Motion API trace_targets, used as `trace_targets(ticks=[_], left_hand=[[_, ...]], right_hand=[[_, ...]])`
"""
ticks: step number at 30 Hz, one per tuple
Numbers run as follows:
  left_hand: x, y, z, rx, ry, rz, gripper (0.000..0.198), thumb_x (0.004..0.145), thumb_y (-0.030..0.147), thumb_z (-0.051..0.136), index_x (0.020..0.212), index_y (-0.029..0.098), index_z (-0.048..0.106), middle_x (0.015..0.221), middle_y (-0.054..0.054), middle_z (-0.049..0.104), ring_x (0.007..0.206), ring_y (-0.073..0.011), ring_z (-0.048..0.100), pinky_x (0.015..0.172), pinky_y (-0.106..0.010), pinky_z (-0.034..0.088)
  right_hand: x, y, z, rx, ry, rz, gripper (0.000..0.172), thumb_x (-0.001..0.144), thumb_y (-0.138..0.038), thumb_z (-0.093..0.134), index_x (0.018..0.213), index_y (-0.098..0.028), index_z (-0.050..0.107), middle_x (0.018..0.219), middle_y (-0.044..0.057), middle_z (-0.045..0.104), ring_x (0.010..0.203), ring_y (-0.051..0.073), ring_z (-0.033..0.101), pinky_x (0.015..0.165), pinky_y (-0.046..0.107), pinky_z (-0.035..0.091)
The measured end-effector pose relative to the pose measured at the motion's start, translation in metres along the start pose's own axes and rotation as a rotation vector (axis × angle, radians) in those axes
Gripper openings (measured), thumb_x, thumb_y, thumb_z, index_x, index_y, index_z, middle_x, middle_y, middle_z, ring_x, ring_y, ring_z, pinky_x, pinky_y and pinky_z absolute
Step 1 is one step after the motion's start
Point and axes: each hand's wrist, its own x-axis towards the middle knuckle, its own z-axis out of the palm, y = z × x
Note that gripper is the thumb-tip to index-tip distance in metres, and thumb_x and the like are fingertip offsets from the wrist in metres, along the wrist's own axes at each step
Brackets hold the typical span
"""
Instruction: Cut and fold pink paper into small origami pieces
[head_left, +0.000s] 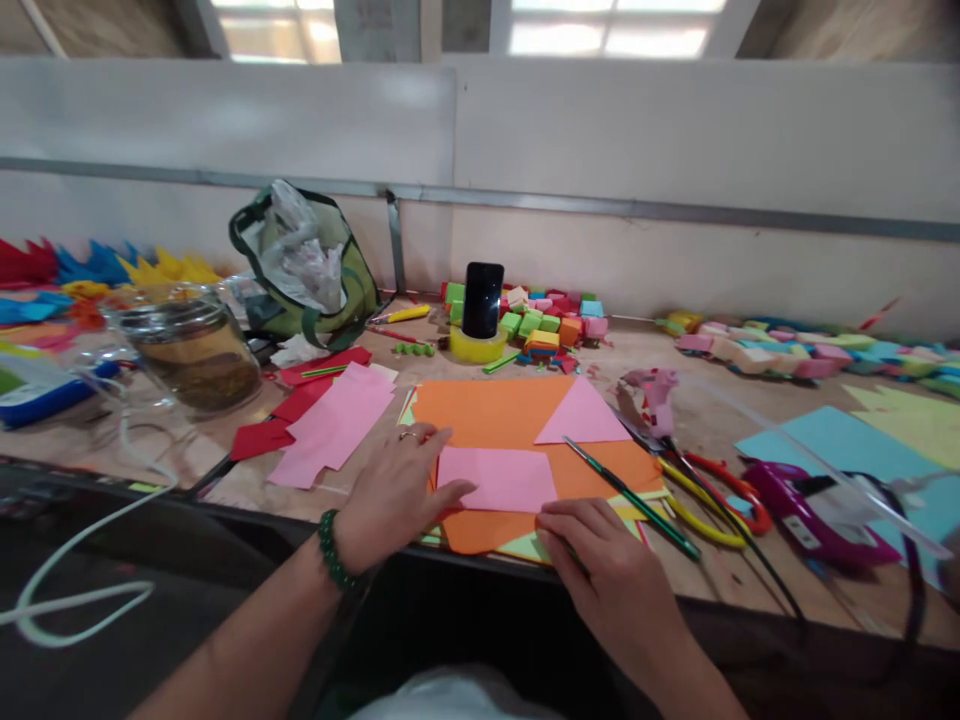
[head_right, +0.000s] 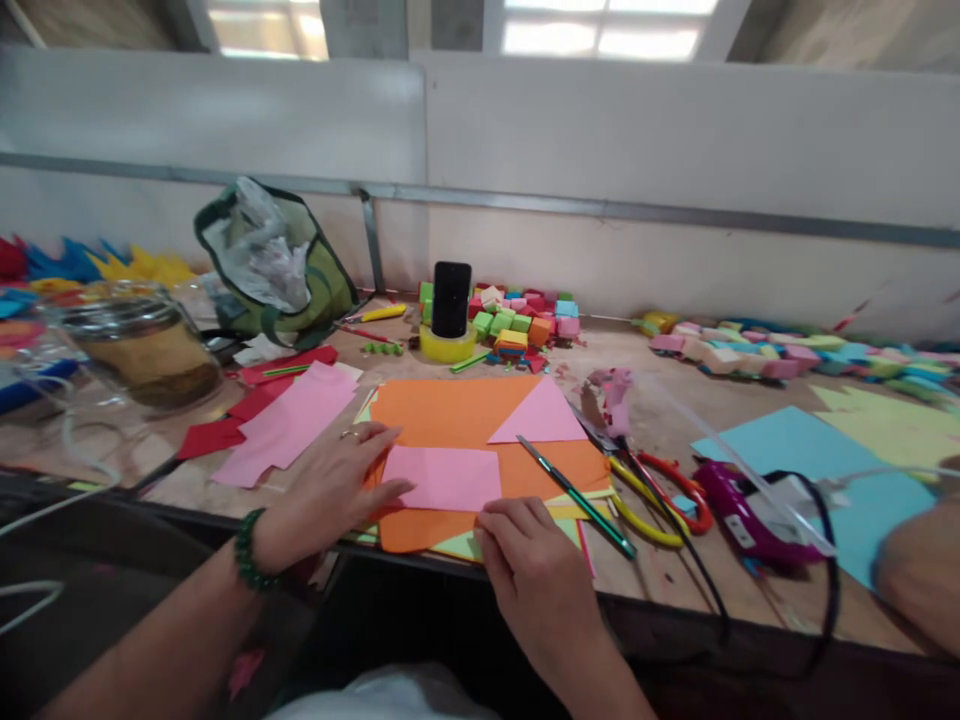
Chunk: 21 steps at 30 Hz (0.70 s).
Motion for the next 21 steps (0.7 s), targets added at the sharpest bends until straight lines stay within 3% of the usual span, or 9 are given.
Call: trace_targets(ticks=[5, 8, 11, 13, 15, 17, 21], left_hand=[[0.014, 0.005, 0.007, -0.124, -0.130, -0.093, 0.034, 0.072, 0.042, 0.069, 0.093, 0.017, 0.060, 0.094, -0.007, 0.062, 0.090, -0.0248, 0.057, 0.079, -0.038, 0.044], [0.011, 0.007, 0.009, -0.255, -0.128, -0.135, 0.032, 0.075, 0.031, 0.064, 0.103, 0.018, 0.056, 0.087, -0.003, 0.063, 0.081, -0.0197, 0.059, 0.076, -0.034, 0.045], [0.009, 0.009, 0.010, -0.186, -0.084, -0.101, 0.053, 0.076, 0.040, 0.064, 0.123, 0.018, 0.051, 0.109, -0.010, 0.061, 0.100, -0.0250, 0.056, 0.088, -0.040, 0.042], [0.009, 0.010, 0.008, -0.113, -0.101, -0.061, 0.059, 0.073, 0.051, 0.065, 0.121, 0.017, 0.055, 0.120, -0.014, 0.056, 0.111, -0.0299, 0.051, 0.094, -0.044, 0.038], [0.011, 0.010, 0.007, -0.115, -0.152, -0.049, 0.053, 0.071, 0.053, 0.067, 0.110, 0.017, 0.060, 0.114, -0.013, 0.059, 0.107, -0.0302, 0.053, 0.092, -0.044, 0.039], [0.013, 0.011, 0.005, -0.183, -0.160, -0.077, 0.044, 0.071, 0.043, 0.067, 0.107, 0.018, 0.059, 0.106, -0.009, 0.063, 0.098, -0.0273, 0.057, 0.086, -0.040, 0.043], [0.012, 0.016, -0.003, -0.362, -0.050, -0.110, 0.020, 0.080, 0.026, 0.057, 0.099, 0.020, 0.059, 0.090, -0.003, 0.067, 0.082, -0.0194, 0.061, 0.073, -0.031, 0.045]], right_hand=[[-0.002, 0.001, 0.000, 0.026, 0.006, 0.024, 0.013, 0.090, -0.019, 0.052, 0.095, -0.022, 0.064, 0.096, 0.005, 0.067, 0.091, 0.019, 0.061, 0.074, 0.031, 0.053], [-0.003, 0.002, -0.001, 0.036, 0.026, 0.019, 0.013, 0.089, -0.019, 0.053, 0.095, -0.022, 0.063, 0.096, 0.005, 0.067, 0.090, 0.019, 0.061, 0.074, 0.030, 0.053], [-0.001, 0.001, -0.001, 0.025, 0.037, 0.016, 0.012, 0.089, -0.020, 0.053, 0.095, -0.023, 0.063, 0.094, 0.006, 0.067, 0.088, 0.019, 0.061, 0.074, 0.031, 0.053], [-0.001, 0.001, 0.000, 0.010, 0.037, 0.022, 0.012, 0.089, -0.021, 0.053, 0.094, -0.023, 0.064, 0.094, 0.005, 0.067, 0.088, 0.019, 0.061, 0.074, 0.032, 0.053], [-0.001, 0.001, 0.001, 0.001, 0.033, 0.033, 0.011, 0.088, -0.021, 0.054, 0.094, -0.023, 0.064, 0.095, 0.005, 0.067, 0.089, 0.020, 0.061, 0.074, 0.032, 0.052], [-0.002, 0.001, 0.002, 0.004, 0.031, 0.039, 0.011, 0.088, -0.021, 0.054, 0.094, -0.023, 0.063, 0.095, 0.005, 0.067, 0.089, 0.019, 0.060, 0.075, 0.032, 0.052], [-0.004, 0.002, 0.001, 0.009, 0.014, 0.034, 0.010, 0.089, -0.021, 0.053, 0.094, -0.023, 0.062, 0.095, 0.005, 0.067, 0.089, 0.019, 0.061, 0.074, 0.032, 0.053]])
